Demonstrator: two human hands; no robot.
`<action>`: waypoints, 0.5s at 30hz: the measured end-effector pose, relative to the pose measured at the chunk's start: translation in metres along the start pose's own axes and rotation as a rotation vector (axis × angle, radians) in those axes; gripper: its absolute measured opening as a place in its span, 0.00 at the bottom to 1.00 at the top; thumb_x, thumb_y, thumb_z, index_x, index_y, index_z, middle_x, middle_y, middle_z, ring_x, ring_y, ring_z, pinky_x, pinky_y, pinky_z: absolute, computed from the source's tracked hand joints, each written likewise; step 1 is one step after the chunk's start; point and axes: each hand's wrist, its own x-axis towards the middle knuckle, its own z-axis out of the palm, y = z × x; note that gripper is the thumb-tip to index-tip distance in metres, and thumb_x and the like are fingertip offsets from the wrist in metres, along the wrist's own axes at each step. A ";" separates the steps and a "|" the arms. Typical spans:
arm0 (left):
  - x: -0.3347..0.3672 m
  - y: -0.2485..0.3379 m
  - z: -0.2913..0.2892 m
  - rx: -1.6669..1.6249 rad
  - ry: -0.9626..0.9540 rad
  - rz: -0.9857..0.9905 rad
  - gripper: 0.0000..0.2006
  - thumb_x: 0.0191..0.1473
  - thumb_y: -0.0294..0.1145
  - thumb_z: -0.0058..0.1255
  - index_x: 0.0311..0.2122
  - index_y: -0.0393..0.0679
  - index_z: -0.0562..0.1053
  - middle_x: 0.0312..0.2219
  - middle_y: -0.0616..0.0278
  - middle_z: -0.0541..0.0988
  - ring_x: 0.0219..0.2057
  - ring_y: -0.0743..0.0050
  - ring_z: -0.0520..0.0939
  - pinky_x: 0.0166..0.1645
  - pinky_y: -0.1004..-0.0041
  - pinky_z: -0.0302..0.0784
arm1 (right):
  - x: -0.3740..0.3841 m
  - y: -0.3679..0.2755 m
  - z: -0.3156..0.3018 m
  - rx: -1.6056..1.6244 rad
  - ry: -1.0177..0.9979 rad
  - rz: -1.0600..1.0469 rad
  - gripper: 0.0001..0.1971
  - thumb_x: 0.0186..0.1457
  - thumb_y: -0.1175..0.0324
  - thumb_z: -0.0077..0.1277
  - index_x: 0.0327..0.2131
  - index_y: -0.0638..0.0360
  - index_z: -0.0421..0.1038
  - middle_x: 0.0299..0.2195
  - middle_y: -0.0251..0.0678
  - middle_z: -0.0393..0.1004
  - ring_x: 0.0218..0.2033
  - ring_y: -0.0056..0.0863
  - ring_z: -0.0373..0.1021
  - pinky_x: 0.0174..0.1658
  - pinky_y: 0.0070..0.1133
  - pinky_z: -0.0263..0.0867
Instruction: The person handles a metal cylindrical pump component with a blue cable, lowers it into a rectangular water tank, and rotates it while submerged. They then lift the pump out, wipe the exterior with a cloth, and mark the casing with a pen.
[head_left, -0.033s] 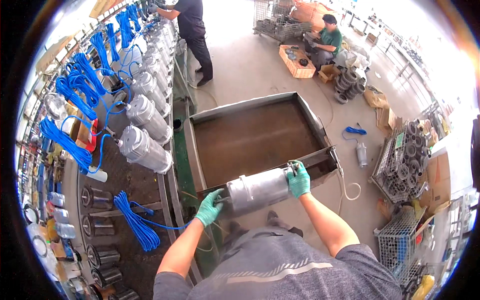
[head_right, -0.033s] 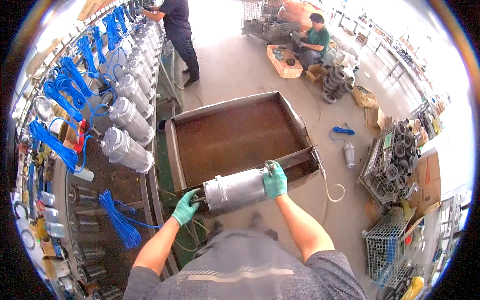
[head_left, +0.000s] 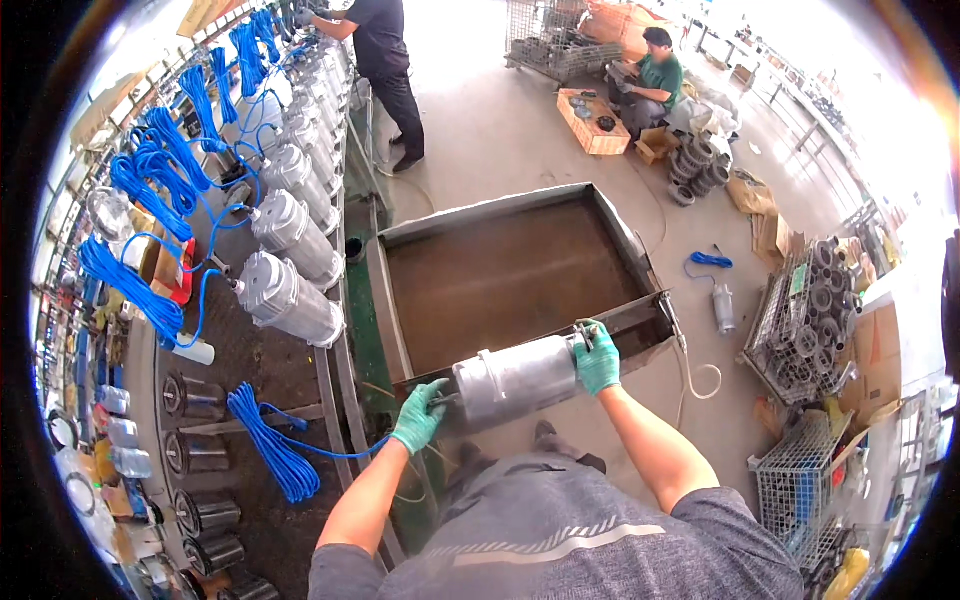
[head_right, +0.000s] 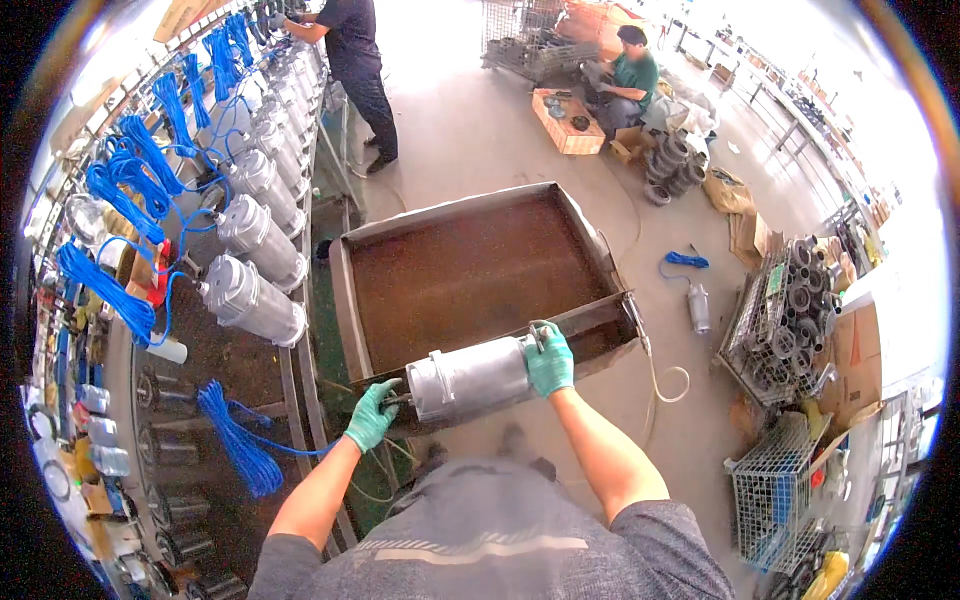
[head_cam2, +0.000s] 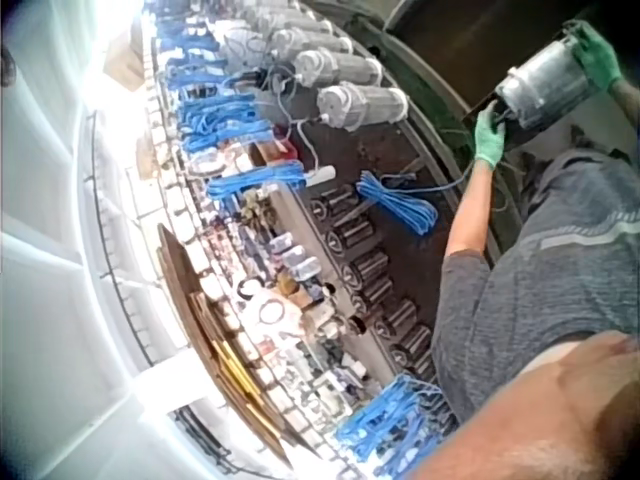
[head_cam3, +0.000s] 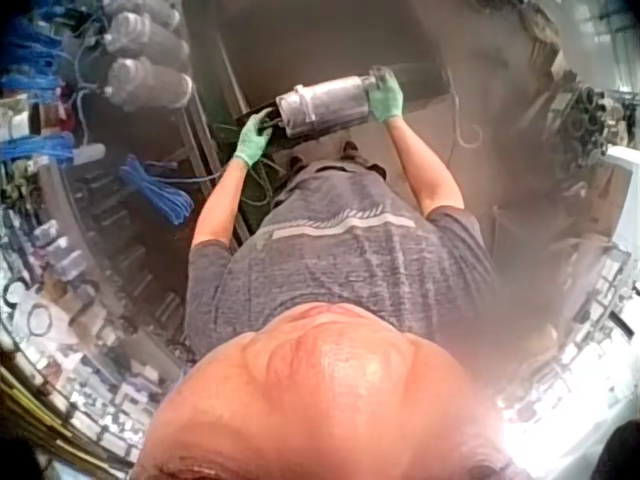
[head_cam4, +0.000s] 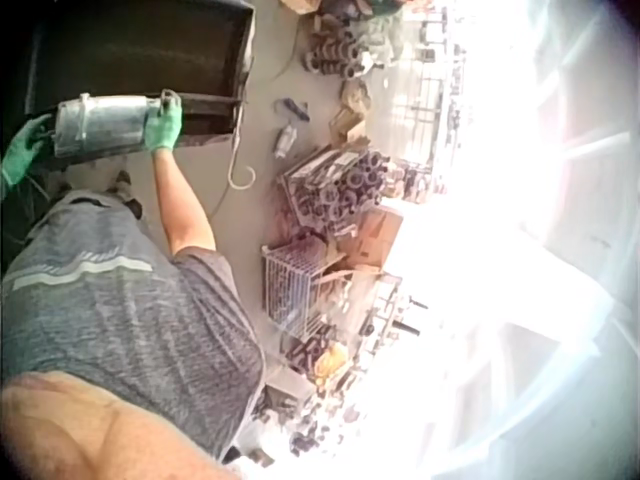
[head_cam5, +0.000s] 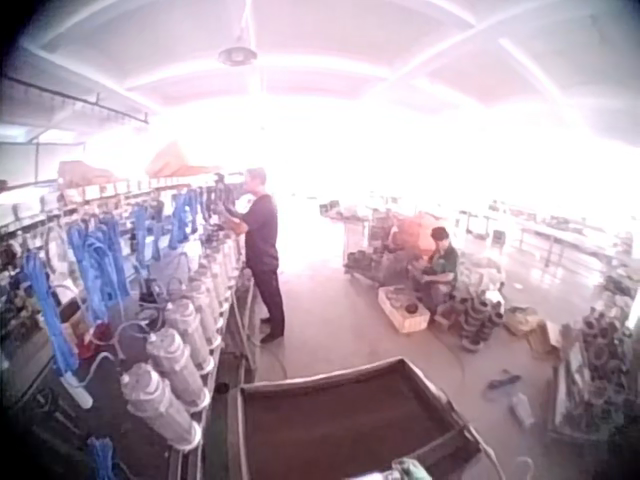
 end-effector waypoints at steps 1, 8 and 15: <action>0.000 -0.008 0.000 0.122 0.012 0.109 0.32 0.52 0.16 0.56 0.63 0.46 0.67 0.38 0.65 0.74 0.37 0.74 0.76 0.45 0.72 0.76 | 0.000 0.003 0.002 0.021 -0.002 0.003 0.12 0.61 0.70 0.53 0.48 0.58 0.72 0.43 0.42 0.77 0.41 0.37 0.76 0.48 0.27 0.72; 0.020 0.013 -0.028 0.220 -0.285 -0.450 0.24 0.53 0.39 0.65 0.52 0.41 0.73 0.34 0.54 0.79 0.34 0.62 0.80 0.43 0.65 0.78 | 0.001 0.017 0.001 0.045 -0.008 0.018 0.12 0.61 0.69 0.53 0.48 0.58 0.73 0.43 0.42 0.77 0.43 0.39 0.76 0.49 0.28 0.72; 0.021 0.025 -0.024 0.671 -0.256 -0.338 0.19 0.54 0.54 0.60 0.35 0.46 0.80 0.31 0.51 0.83 0.37 0.48 0.84 0.41 0.55 0.79 | 0.000 0.012 0.001 0.031 0.009 -0.003 0.12 0.60 0.70 0.52 0.47 0.59 0.73 0.43 0.43 0.77 0.42 0.39 0.76 0.48 0.28 0.72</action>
